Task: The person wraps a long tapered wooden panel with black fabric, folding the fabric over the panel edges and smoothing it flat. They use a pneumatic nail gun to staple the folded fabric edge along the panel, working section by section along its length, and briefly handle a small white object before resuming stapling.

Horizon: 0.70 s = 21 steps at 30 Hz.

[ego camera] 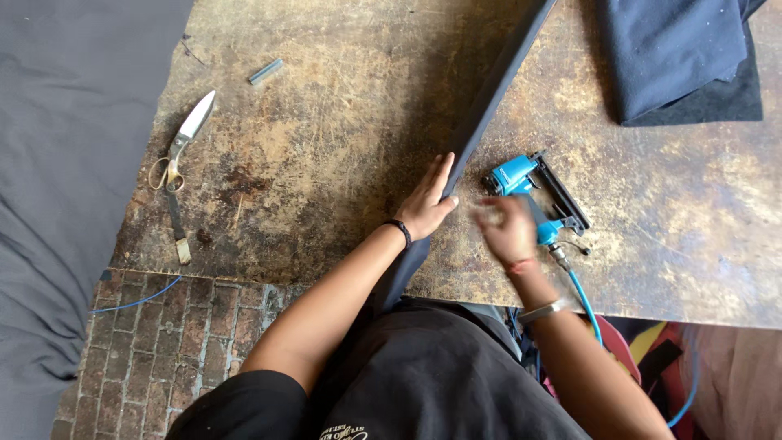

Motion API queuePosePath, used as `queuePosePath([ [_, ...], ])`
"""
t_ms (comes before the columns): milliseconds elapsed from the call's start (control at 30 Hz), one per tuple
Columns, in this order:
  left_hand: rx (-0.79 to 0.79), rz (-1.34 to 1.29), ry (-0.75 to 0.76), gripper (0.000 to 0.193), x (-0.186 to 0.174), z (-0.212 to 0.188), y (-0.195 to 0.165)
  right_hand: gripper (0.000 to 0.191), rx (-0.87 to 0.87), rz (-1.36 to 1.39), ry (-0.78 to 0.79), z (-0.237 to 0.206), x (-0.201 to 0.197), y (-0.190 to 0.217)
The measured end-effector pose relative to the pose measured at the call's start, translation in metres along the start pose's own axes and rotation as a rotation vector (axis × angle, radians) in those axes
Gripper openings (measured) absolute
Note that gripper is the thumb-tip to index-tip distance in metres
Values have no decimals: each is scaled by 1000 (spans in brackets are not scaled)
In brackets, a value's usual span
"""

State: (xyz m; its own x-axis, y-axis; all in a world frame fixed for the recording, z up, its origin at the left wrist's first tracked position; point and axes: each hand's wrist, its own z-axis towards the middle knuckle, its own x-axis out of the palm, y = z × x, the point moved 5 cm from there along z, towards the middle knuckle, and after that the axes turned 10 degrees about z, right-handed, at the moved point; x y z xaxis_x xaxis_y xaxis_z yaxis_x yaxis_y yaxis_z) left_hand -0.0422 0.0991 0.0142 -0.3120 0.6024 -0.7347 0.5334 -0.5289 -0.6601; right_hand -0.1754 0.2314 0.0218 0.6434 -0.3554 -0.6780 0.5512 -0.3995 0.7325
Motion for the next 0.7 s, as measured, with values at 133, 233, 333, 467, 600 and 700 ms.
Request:
queuePosePath([
  [133, 64, -62, -19, 75, 19, -5, 6, 55, 688, 1215, 290, -24, 74, 15],
  [233, 103, -234, -58, 74, 30, -10, 17, 44, 691, 1459, 69, -30, 85, 16],
  [333, 81, -506, -43, 76, 40, -25, 39, 32, 618, 1497, -257, -28, 94, 7],
  [467, -5, -689, 15, 72, 49, -50, 71, 27, 294, 1381, -491, -13, 105, 14],
  [600, -29, -681, -25, 71, 48, -53, 83, 26, 93, 1215, -543, -3, 113, 26],
  [700, 11, -619, -74, 70, 44, -47, 78, 25, 67, 1350, -517, 5, 125, 32],
])
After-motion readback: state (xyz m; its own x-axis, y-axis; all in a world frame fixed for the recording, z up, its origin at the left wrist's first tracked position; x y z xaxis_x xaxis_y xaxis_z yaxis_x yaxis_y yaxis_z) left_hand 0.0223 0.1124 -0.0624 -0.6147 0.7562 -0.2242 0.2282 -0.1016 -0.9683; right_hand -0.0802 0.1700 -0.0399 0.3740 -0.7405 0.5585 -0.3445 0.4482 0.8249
